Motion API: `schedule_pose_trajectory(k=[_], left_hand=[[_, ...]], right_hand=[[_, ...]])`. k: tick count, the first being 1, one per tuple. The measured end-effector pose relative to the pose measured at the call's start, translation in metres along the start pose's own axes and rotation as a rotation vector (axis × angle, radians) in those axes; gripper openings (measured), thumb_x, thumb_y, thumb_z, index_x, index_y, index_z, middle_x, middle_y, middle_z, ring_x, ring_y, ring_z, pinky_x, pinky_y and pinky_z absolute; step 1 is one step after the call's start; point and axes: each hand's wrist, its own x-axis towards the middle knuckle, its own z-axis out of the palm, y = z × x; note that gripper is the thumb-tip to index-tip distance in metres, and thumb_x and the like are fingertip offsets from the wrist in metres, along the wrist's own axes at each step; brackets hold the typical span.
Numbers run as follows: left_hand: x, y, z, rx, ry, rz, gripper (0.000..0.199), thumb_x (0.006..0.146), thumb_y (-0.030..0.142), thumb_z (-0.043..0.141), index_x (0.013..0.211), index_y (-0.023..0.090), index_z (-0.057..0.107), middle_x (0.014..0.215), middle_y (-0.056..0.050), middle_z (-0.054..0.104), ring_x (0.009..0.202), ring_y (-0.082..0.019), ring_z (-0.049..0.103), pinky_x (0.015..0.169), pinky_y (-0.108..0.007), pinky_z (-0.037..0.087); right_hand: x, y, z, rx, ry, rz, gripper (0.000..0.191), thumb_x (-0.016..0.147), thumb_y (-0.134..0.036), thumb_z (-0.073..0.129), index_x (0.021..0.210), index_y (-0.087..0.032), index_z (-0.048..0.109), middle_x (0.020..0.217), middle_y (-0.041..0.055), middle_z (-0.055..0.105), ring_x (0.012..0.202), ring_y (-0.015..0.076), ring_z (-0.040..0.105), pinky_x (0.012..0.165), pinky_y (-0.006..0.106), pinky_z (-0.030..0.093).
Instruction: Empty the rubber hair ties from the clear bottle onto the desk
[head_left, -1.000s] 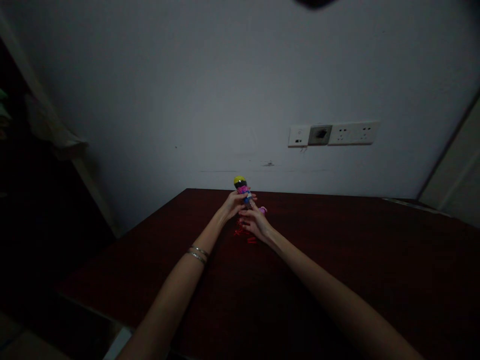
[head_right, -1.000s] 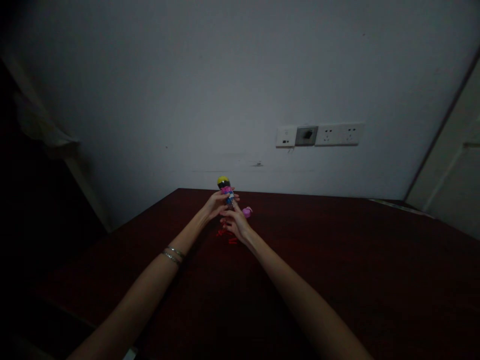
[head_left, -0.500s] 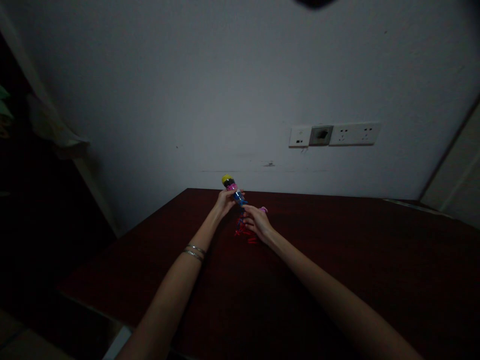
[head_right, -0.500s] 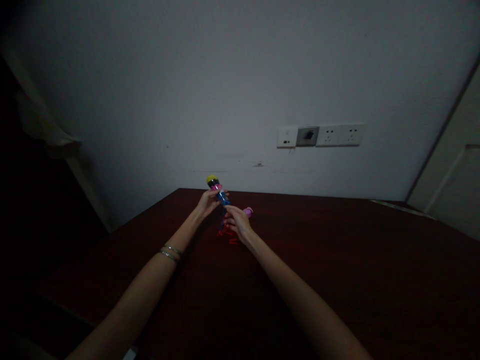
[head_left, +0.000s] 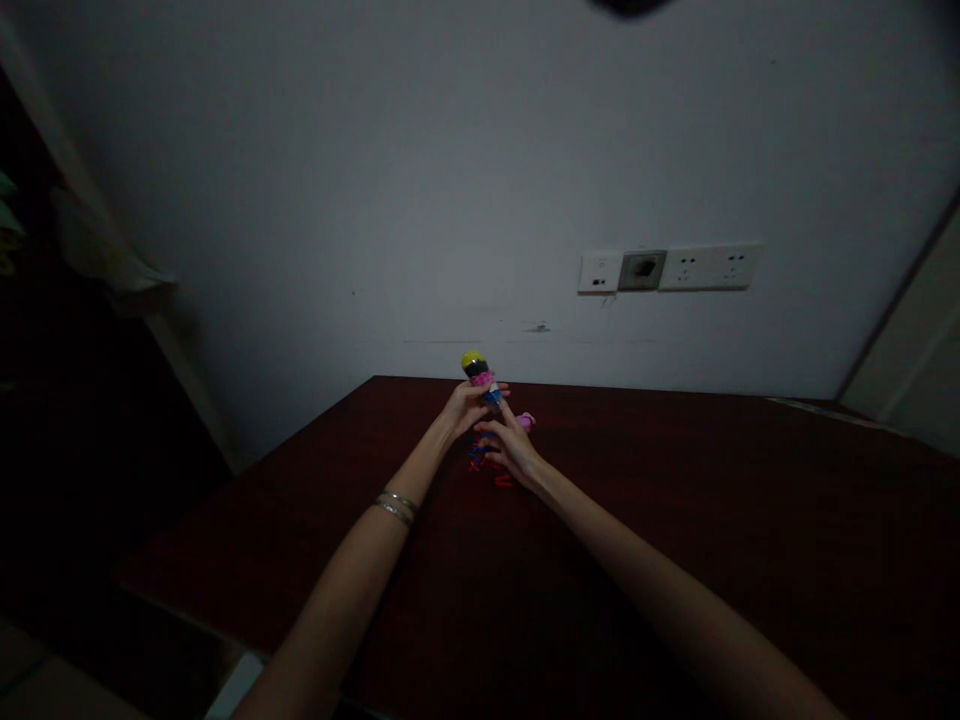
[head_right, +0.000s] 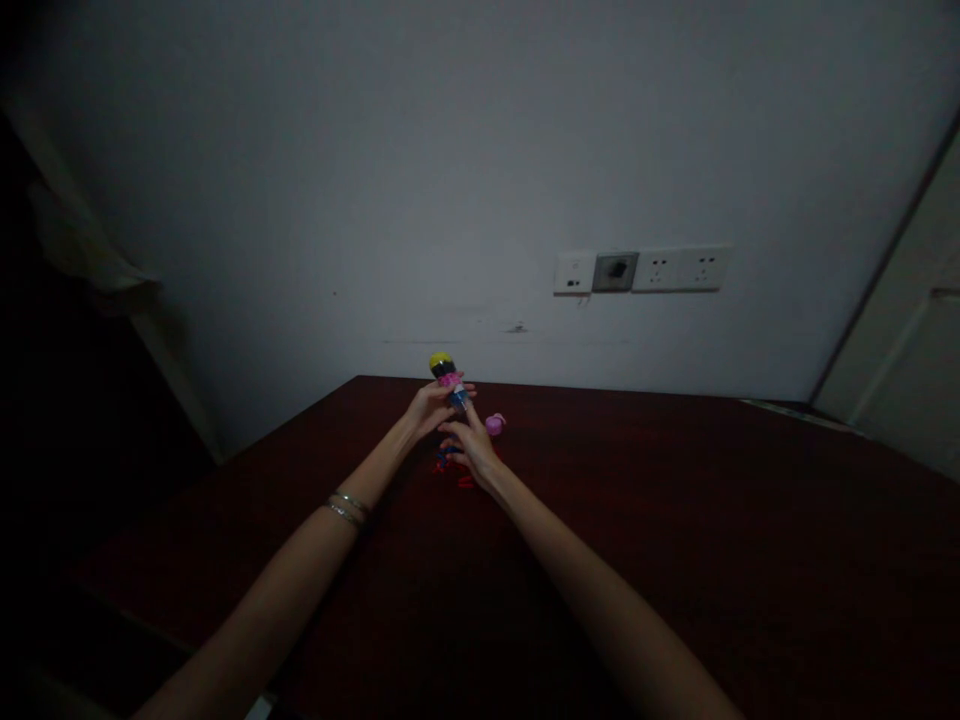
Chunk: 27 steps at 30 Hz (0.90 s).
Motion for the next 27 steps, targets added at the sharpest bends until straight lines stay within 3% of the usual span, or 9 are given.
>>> schedule_pose_trajectory(k=[4,9,19,27], left_hand=[[-0.002,-0.005,0.007,0.051,-0.094,-0.056,0.043,0.074,0.010,0.055,0.116,0.010,0.049,0.096,-0.014,0.066,0.089,-0.023,0.063,0.085,-0.038,0.045],[-0.001,-0.007,0.007,0.092,-0.107,-0.058,0.044,0.073,0.010,0.058,0.116,0.010,0.049,0.093,-0.015,0.066,0.086,-0.023,0.064,0.081,-0.038,0.046],[0.000,-0.002,0.004,0.029,0.070,0.036,0.032,0.071,0.010,0.056,0.103,0.008,0.055,0.086,-0.013,0.067,0.080,-0.023,0.065,0.072,-0.033,0.049],[0.007,0.003,-0.008,-0.030,0.188,0.129,0.020,0.070,0.010,0.056,0.090,0.010,0.056,0.080,-0.011,0.066,0.074,-0.020,0.064,0.069,-0.032,0.050]], right_hand=[[0.001,-0.001,0.001,0.036,0.003,-0.034,0.062,0.065,-0.019,0.061,0.119,-0.038,0.038,0.078,-0.0069,0.059,0.051,0.0066,0.055,0.044,0.017,0.041],[0.001,-0.002,-0.002,0.079,-0.028,-0.022,0.059,0.063,-0.017,0.062,0.114,-0.036,0.040,0.074,-0.0080,0.058,0.050,0.0070,0.054,0.044,0.018,0.041],[0.000,-0.001,-0.006,0.120,-0.072,0.010,0.060,0.061,-0.015,0.059,0.116,-0.033,0.043,0.066,-0.0068,0.056,0.051,0.0084,0.055,0.047,0.019,0.040],[0.006,0.001,-0.014,0.062,0.077,0.008,0.043,0.060,-0.017,0.056,0.102,-0.027,0.053,0.068,-0.0056,0.055,0.050,0.0072,0.054,0.046,0.019,0.041]])
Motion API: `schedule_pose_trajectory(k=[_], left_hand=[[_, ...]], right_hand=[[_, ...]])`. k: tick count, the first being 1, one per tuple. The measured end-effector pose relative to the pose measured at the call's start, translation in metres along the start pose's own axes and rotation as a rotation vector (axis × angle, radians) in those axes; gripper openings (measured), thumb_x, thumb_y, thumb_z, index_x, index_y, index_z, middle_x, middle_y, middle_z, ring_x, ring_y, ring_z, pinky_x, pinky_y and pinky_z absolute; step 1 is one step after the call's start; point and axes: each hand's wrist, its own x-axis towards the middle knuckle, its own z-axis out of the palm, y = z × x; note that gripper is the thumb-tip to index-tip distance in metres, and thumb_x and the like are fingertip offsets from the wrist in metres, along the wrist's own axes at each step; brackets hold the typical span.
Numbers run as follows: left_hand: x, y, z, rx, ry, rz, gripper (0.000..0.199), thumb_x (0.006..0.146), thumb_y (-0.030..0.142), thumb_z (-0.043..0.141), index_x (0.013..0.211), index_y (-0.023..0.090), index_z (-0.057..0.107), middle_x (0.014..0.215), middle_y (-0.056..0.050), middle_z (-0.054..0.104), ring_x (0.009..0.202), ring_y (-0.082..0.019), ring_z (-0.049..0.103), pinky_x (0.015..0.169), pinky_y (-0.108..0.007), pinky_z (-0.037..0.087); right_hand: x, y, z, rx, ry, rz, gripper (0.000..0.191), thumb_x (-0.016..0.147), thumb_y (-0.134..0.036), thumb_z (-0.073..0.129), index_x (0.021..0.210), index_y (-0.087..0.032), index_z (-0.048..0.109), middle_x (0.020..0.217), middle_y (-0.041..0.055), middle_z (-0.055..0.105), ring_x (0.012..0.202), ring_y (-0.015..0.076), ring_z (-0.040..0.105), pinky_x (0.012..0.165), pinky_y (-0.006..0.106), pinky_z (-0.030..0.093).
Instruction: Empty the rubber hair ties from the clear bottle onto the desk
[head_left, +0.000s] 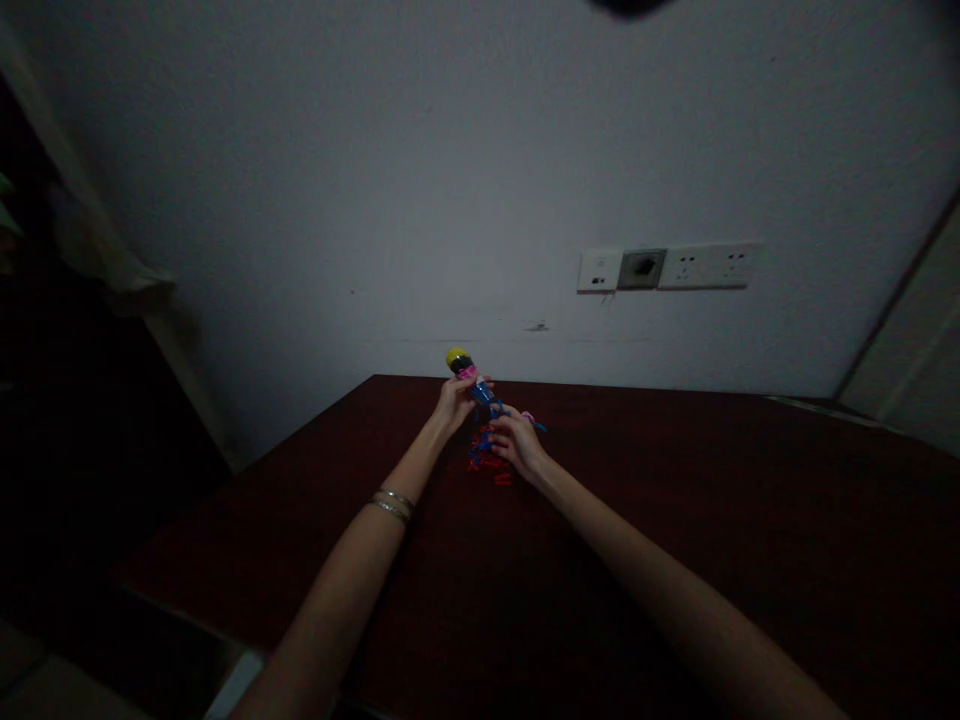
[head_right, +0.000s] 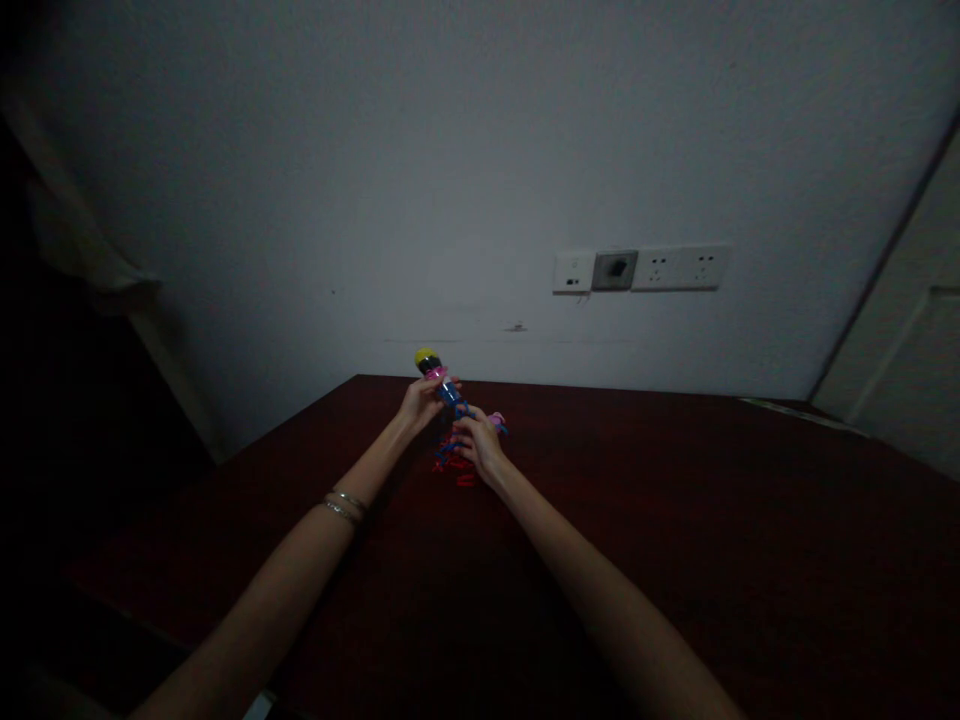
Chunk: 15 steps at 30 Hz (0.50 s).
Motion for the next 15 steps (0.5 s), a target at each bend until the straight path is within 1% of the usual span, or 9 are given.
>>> schedule_pose_trajectory(k=[2,4,8,11,15], left_hand=[[0.001,0.001,-0.001,-0.006,0.007,-0.009,0.021,0.069,0.009,0.055,0.090,0.010,0.056,0.080,-0.010,0.066,0.074,-0.020,0.064,0.070,-0.033,0.050],[0.000,0.001,-0.001,-0.009,-0.010,-0.019,0.023,0.069,0.008,0.056,0.092,0.010,0.056,0.080,-0.010,0.067,0.075,-0.021,0.064,0.070,-0.032,0.049],[-0.005,-0.002,0.006,-0.010,-0.086,-0.058,0.029,0.070,0.008,0.056,0.099,0.010,0.055,0.084,-0.011,0.067,0.080,-0.021,0.064,0.073,-0.031,0.048],[-0.010,-0.006,0.012,0.018,-0.167,-0.124,0.036,0.071,0.009,0.057,0.108,0.011,0.053,0.089,-0.012,0.067,0.084,-0.022,0.064,0.076,-0.033,0.048],[-0.014,-0.011,0.015,0.069,-0.242,-0.175,0.039,0.073,0.009,0.056,0.112,0.010,0.052,0.091,-0.013,0.067,0.084,-0.022,0.064,0.079,-0.036,0.047]], right_hand=[[0.000,0.001,0.000,-0.008,-0.012,-0.003,0.050,0.061,-0.017,0.056,0.109,-0.029,0.052,0.069,-0.0052,0.056,0.050,0.0071,0.054,0.046,0.018,0.041],[-0.002,0.001,0.002,-0.005,-0.051,-0.009,0.058,0.061,-0.017,0.056,0.117,-0.032,0.048,0.070,-0.0053,0.057,0.050,0.0068,0.054,0.047,0.018,0.041],[-0.007,0.001,0.009,-0.017,-0.119,-0.008,0.074,0.063,-0.018,0.058,0.129,-0.039,0.033,0.074,-0.0052,0.061,0.052,0.0075,0.055,0.046,0.018,0.040],[-0.009,-0.001,0.014,-0.006,-0.138,-0.032,0.080,0.063,-0.019,0.061,0.131,-0.043,0.026,0.079,-0.0060,0.062,0.052,0.0080,0.056,0.044,0.018,0.040],[-0.007,-0.002,0.013,0.039,-0.133,-0.051,0.075,0.062,-0.018,0.063,0.124,-0.041,0.030,0.077,-0.0075,0.061,0.052,0.0076,0.055,0.045,0.017,0.041]])
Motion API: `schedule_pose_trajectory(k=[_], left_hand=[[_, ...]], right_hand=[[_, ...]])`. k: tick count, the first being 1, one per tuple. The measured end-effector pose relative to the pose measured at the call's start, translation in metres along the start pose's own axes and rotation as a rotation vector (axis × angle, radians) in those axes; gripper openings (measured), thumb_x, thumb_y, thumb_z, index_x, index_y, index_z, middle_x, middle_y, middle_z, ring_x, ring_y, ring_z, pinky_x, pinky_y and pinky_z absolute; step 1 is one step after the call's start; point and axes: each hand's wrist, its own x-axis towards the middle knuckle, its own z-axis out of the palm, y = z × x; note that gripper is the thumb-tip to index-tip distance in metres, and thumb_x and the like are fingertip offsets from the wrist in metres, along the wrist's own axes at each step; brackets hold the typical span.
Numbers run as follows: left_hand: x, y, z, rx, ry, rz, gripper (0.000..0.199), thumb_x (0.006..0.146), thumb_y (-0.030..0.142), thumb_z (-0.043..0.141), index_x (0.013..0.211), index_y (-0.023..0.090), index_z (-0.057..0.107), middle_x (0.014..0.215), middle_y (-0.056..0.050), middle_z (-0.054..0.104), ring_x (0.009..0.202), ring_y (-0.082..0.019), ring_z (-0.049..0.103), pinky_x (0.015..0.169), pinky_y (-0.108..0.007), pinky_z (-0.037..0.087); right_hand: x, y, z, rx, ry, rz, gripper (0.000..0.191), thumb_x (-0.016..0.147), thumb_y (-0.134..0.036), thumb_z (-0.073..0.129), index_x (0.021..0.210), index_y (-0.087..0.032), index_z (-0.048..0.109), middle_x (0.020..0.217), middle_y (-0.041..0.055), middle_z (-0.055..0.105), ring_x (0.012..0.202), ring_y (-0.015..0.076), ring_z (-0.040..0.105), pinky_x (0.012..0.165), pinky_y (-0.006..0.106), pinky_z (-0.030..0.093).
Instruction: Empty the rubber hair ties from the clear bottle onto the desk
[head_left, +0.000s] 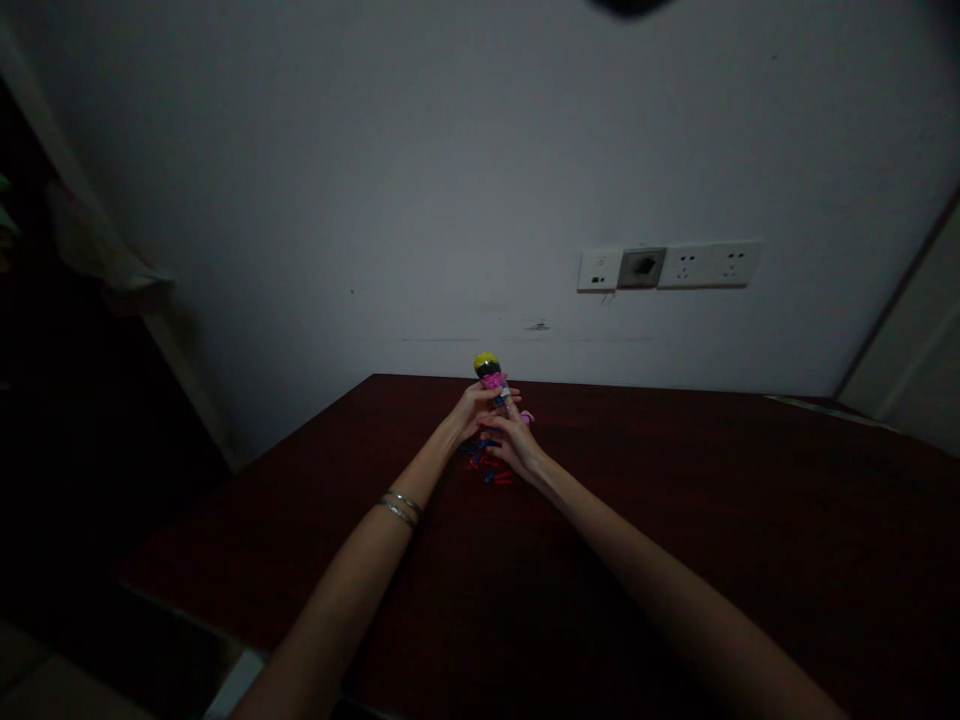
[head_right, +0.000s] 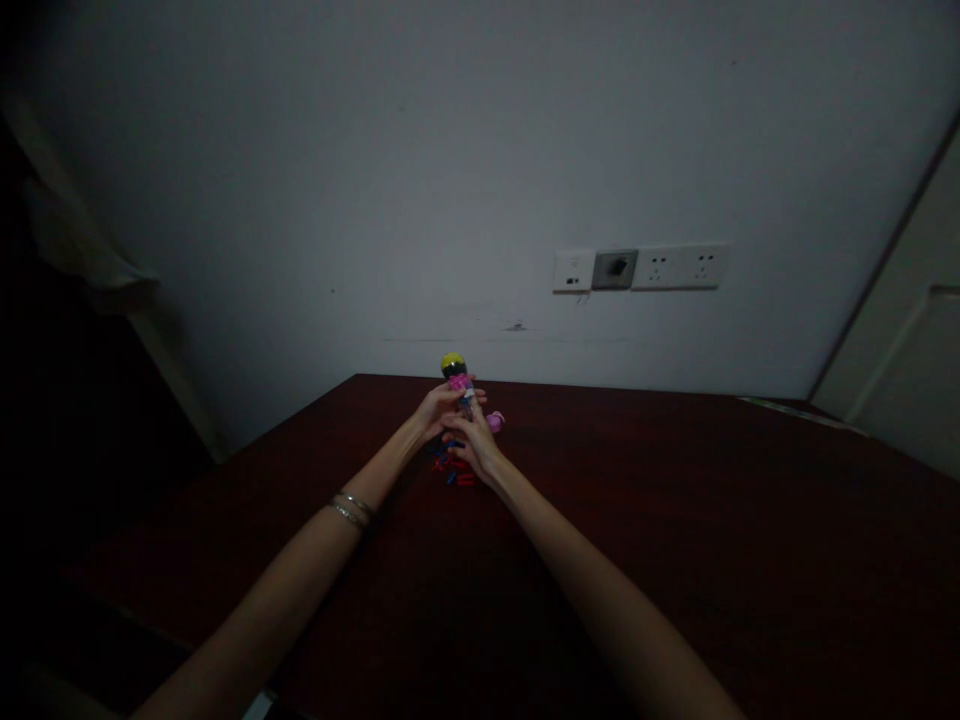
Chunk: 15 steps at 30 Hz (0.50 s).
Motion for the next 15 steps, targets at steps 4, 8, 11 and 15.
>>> schedule_pose_trajectory(k=[4,8,11,15], left_hand=[[0.0003,-0.0020,-0.0021,0.020,-0.031,0.002,0.041,0.073,0.009,0.056,0.113,0.010,0.052,0.093,-0.014,0.066,0.086,-0.023,0.064,0.081,-0.037,0.047],[0.0008,-0.0008,-0.0038,0.026,0.021,0.010,0.041,0.072,0.010,0.058,0.112,0.010,0.053,0.092,-0.014,0.067,0.085,-0.024,0.064,0.079,-0.037,0.047],[0.0008,0.0009,-0.0047,0.013,0.055,0.026,0.039,0.071,0.009,0.058,0.110,0.009,0.054,0.091,-0.014,0.067,0.083,-0.024,0.064,0.079,-0.037,0.047],[0.0015,0.0027,-0.0074,-0.014,0.088,0.068,0.036,0.069,0.009,0.057,0.105,0.009,0.055,0.088,-0.013,0.067,0.082,-0.023,0.064,0.077,-0.036,0.047]], right_hand=[[0.0007,0.0008,-0.0037,0.028,-0.012,0.014,0.067,0.061,-0.016,0.063,0.118,-0.038,0.036,0.075,-0.0076,0.061,0.051,0.0078,0.055,0.045,0.018,0.041],[-0.0004,-0.0011,-0.0053,0.036,-0.034,0.033,0.064,0.061,-0.014,0.061,0.116,-0.036,0.038,0.072,-0.0072,0.060,0.051,0.0082,0.056,0.045,0.018,0.040],[0.0000,-0.0012,-0.0064,0.039,-0.023,0.048,0.062,0.061,-0.013,0.060,0.116,-0.035,0.041,0.070,-0.0070,0.058,0.051,0.0081,0.055,0.046,0.019,0.041],[0.0021,0.0020,-0.0081,0.046,0.018,0.053,0.060,0.061,-0.013,0.059,0.115,-0.033,0.044,0.066,-0.0068,0.056,0.050,0.0083,0.055,0.046,0.019,0.041]])
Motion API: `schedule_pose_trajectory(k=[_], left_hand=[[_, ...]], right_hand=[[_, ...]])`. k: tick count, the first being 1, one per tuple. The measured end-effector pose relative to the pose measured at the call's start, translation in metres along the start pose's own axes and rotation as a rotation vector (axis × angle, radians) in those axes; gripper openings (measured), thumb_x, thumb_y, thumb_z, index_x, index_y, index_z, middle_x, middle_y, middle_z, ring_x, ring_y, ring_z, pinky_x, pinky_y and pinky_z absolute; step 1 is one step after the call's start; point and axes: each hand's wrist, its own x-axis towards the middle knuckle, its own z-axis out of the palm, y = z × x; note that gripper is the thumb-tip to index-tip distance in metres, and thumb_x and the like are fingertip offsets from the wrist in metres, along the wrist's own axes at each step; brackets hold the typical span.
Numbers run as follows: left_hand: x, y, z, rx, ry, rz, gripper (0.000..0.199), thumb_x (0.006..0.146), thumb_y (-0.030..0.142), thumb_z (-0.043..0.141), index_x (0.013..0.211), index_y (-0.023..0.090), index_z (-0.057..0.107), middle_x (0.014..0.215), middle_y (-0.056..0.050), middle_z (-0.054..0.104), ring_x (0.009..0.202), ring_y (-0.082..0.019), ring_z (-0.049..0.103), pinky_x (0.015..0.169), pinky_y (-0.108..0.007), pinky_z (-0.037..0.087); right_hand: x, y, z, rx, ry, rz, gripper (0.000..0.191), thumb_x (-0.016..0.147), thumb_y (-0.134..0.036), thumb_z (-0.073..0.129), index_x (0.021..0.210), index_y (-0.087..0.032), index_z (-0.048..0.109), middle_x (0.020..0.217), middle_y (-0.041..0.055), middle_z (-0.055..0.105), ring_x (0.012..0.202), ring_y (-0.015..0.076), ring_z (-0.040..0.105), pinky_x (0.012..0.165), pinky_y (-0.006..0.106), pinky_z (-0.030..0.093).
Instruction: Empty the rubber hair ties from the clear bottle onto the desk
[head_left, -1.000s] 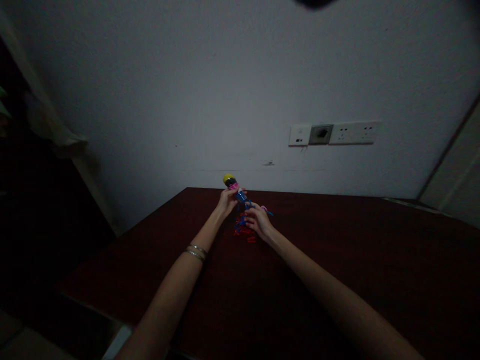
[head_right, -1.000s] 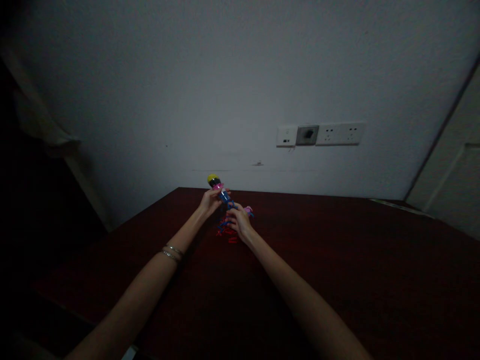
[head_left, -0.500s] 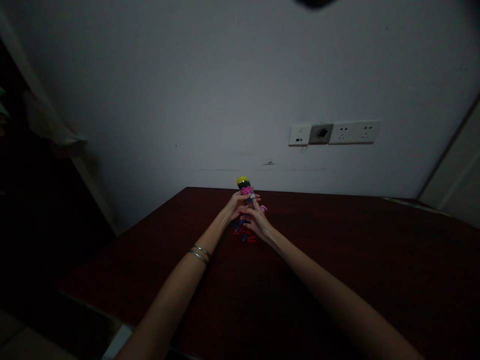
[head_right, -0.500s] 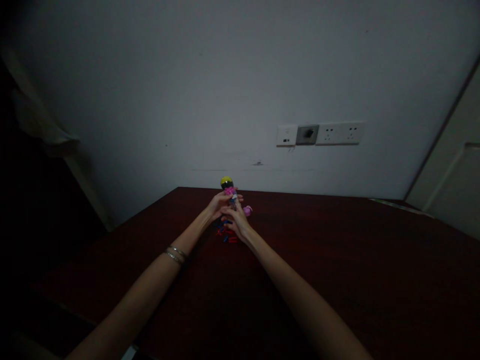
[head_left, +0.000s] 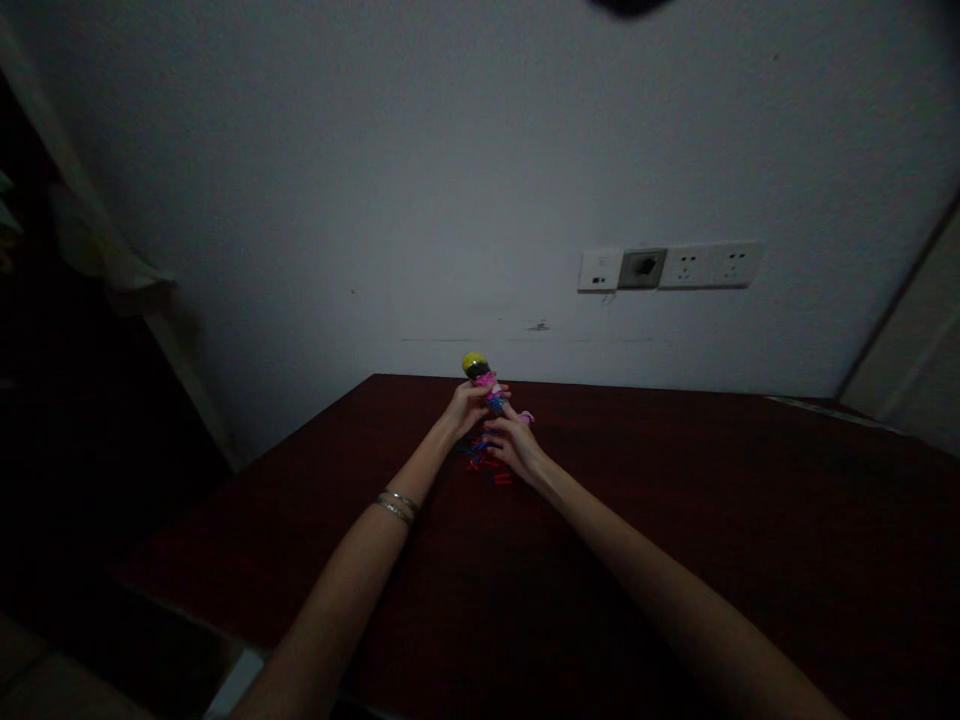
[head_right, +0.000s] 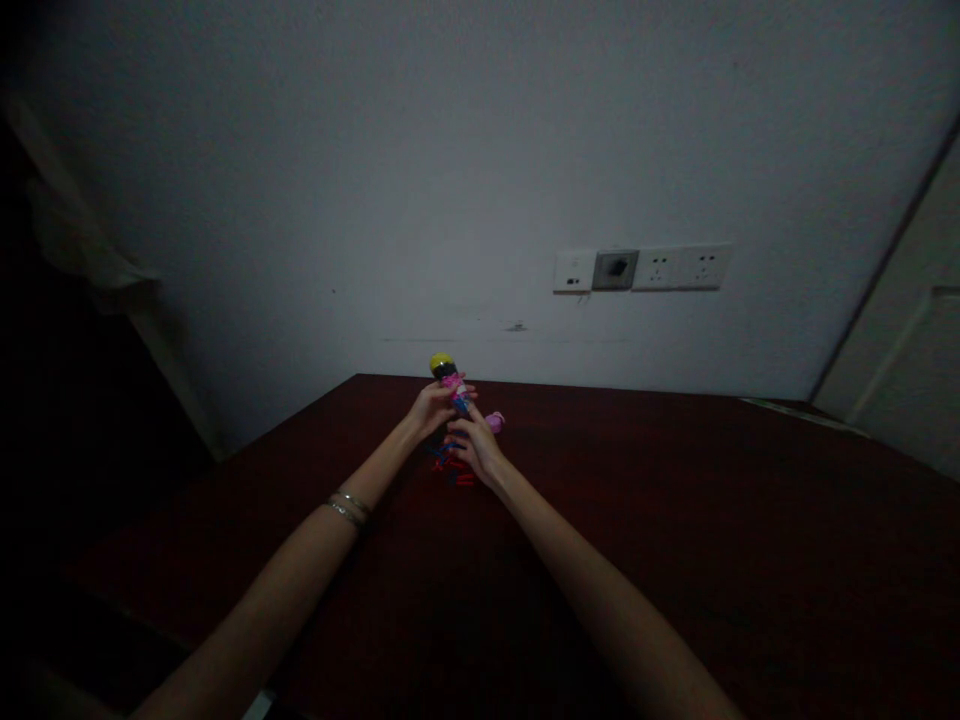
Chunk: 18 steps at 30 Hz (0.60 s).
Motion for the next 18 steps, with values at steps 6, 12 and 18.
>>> schedule_pose_trajectory(k=[6,12,18], left_hand=[[0.002,0.004,-0.002,-0.001,0.078,0.026,0.033,0.068,0.010,0.058,0.101,0.010,0.056,0.083,-0.011,0.067,0.078,-0.021,0.064,0.071,-0.032,0.049],[0.003,0.014,-0.011,-0.004,0.179,0.068,0.030,0.067,0.011,0.060,0.097,0.012,0.055,0.082,-0.010,0.065,0.074,-0.018,0.064,0.066,-0.029,0.049],[0.002,0.012,-0.010,-0.001,0.136,0.029,0.034,0.067,0.010,0.060,0.101,0.012,0.054,0.083,-0.010,0.065,0.074,-0.019,0.064,0.063,-0.028,0.049]], right_hand=[[0.000,0.001,0.000,-0.010,0.056,-0.010,0.048,0.059,-0.016,0.057,0.105,-0.028,0.049,0.066,-0.0065,0.055,0.050,0.0080,0.055,0.046,0.019,0.041],[-0.001,0.004,0.000,-0.082,0.123,0.018,0.044,0.058,-0.017,0.055,0.101,-0.026,0.051,0.066,-0.0061,0.055,0.046,0.0068,0.052,0.044,0.019,0.040],[-0.003,0.006,0.002,-0.081,0.051,0.011,0.062,0.060,-0.017,0.057,0.119,-0.032,0.045,0.068,-0.0056,0.058,0.047,0.0073,0.053,0.043,0.018,0.039]])
